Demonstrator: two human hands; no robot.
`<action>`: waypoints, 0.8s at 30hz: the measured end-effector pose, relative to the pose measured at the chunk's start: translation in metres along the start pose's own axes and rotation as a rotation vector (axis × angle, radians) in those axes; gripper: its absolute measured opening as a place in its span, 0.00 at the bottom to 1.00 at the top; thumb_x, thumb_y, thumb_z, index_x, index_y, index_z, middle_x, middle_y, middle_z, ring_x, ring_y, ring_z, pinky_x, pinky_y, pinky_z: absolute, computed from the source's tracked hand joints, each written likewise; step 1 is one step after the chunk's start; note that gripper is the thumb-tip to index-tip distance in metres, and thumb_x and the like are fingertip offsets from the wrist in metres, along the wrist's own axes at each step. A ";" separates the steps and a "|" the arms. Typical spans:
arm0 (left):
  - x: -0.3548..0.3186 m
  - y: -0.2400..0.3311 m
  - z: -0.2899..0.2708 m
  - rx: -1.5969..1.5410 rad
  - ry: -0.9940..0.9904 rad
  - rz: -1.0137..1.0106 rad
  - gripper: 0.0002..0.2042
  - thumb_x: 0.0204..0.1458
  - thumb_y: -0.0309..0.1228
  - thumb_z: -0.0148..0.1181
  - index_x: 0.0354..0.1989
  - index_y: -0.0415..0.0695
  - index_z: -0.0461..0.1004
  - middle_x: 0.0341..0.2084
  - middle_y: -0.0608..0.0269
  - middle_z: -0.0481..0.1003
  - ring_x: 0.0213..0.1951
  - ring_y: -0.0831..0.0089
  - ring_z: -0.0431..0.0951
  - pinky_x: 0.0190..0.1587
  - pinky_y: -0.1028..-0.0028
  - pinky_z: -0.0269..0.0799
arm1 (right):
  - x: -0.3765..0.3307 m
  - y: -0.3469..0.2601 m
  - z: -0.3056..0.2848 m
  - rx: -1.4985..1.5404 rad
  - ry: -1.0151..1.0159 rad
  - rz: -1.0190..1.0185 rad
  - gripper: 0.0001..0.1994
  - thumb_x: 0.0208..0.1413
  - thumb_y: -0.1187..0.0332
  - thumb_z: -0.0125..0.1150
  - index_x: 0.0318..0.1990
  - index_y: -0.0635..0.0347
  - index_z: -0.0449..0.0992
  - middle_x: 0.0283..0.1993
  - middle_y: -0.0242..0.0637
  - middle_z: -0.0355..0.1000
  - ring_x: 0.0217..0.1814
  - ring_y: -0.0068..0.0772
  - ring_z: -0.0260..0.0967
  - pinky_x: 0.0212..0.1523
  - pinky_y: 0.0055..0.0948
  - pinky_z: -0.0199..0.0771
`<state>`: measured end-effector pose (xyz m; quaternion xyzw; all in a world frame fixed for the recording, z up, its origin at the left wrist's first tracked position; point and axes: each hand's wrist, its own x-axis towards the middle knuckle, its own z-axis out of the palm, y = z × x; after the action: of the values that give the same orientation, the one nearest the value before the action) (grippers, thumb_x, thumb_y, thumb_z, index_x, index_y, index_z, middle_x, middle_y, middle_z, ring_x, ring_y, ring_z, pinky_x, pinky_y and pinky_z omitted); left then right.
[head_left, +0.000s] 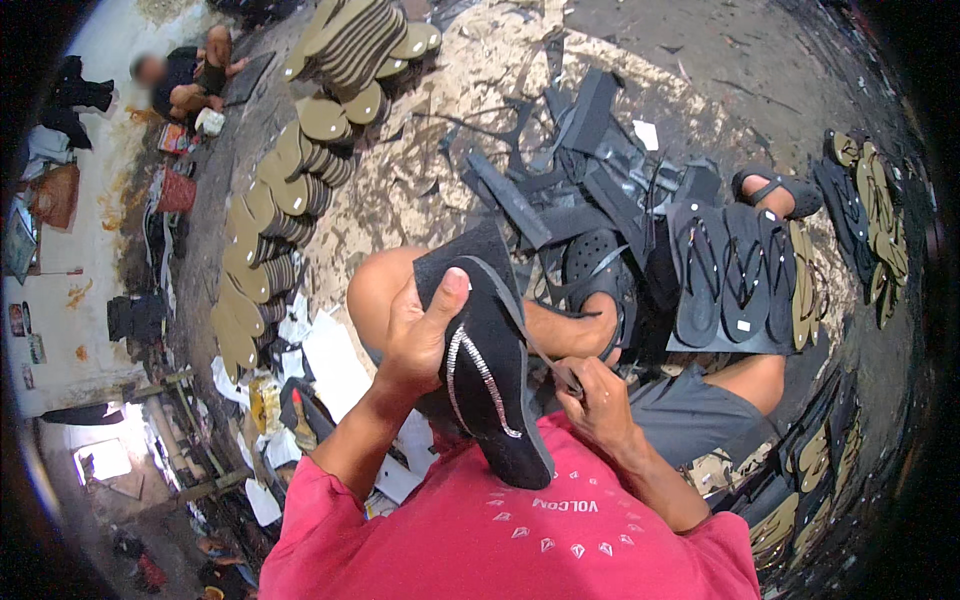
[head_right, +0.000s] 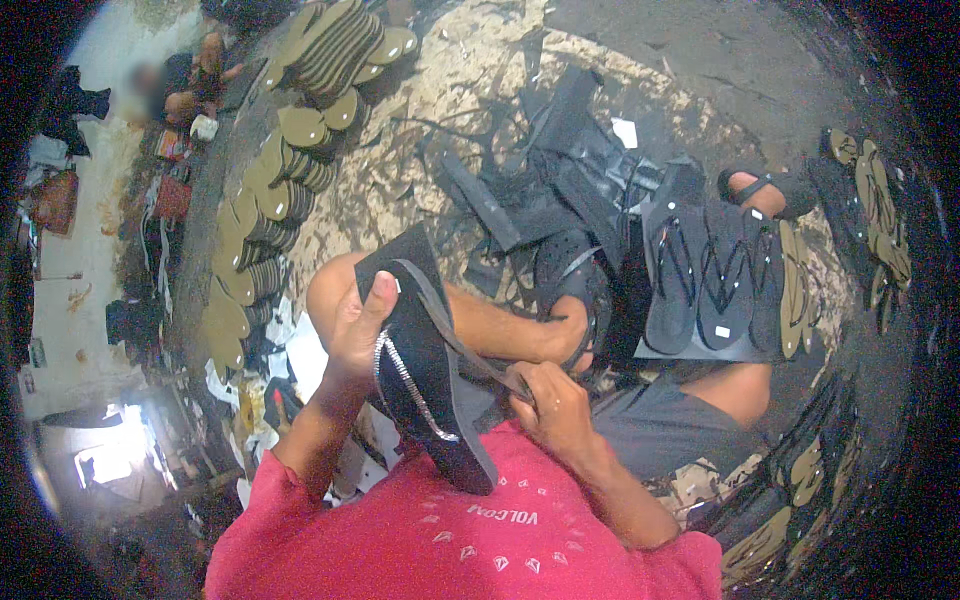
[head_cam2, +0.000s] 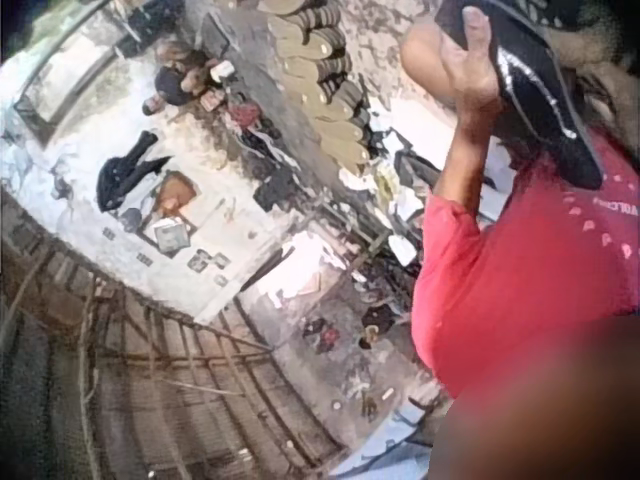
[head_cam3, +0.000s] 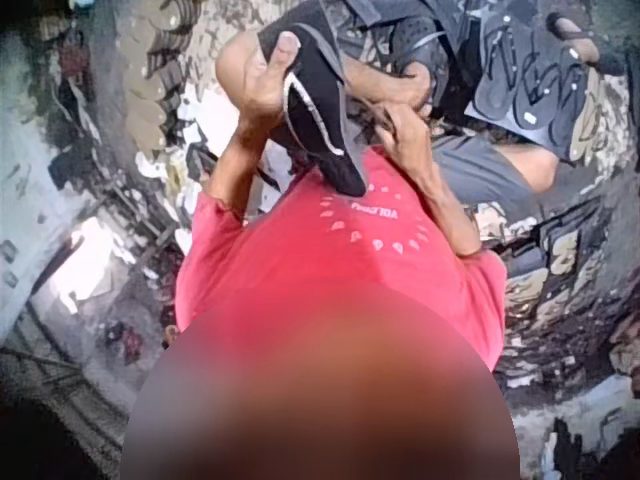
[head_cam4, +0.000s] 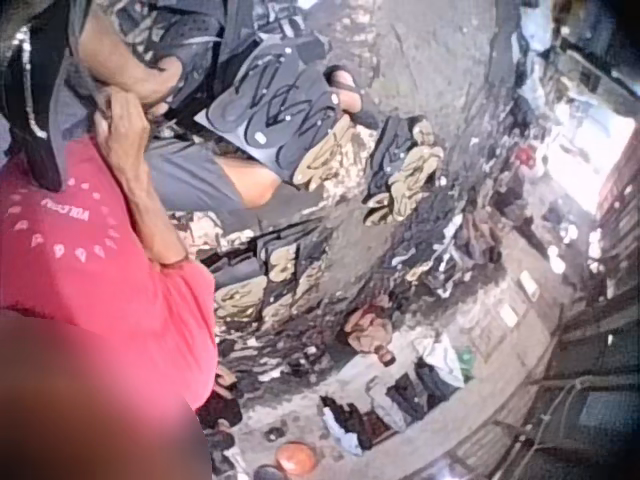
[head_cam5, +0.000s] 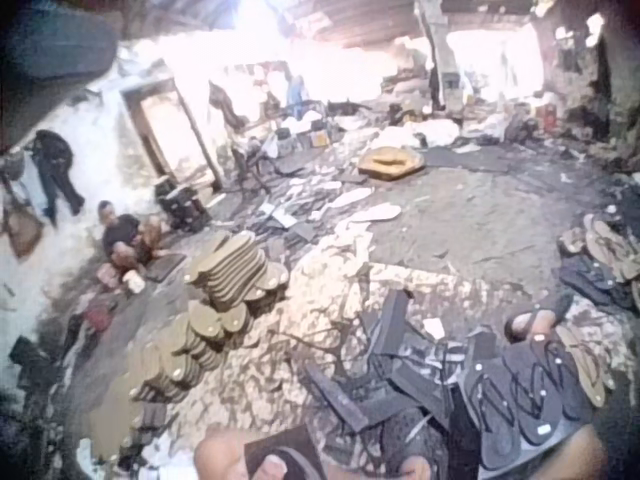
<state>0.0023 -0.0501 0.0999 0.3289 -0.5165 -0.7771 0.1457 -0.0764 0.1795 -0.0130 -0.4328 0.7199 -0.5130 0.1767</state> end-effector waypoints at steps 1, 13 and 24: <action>-0.002 -0.002 -0.001 0.031 0.010 -0.030 0.18 0.68 0.41 0.59 0.54 0.37 0.72 0.39 0.66 0.78 0.39 0.80 0.78 0.43 0.77 0.77 | -0.004 0.005 0.003 -0.054 -0.060 0.075 0.22 0.46 0.73 0.72 0.51 0.60 0.74 0.39 0.47 0.74 0.40 0.54 0.76 0.43 0.46 0.76; -0.020 0.004 0.003 0.196 -0.125 -0.020 0.15 0.61 0.38 0.67 0.46 0.38 0.78 0.37 0.69 0.79 0.39 0.80 0.78 0.44 0.76 0.76 | 0.118 -0.043 -0.059 -0.215 -0.403 -0.039 0.18 0.55 0.68 0.65 0.53 0.54 0.70 0.40 0.49 0.76 0.43 0.60 0.77 0.41 0.55 0.77; -0.019 0.012 0.008 0.354 -0.348 0.032 0.15 0.61 0.37 0.69 0.48 0.38 0.78 0.39 0.69 0.80 0.41 0.80 0.77 0.43 0.76 0.76 | 0.195 -0.068 -0.096 -0.165 -1.121 -0.076 0.09 0.58 0.66 0.60 0.41 0.62 0.77 0.31 0.56 0.78 0.36 0.61 0.78 0.39 0.53 0.79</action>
<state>0.0101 -0.0390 0.1196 0.2024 -0.6671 -0.7169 0.0068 -0.2232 0.0720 0.1240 -0.6770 0.5377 -0.1528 0.4788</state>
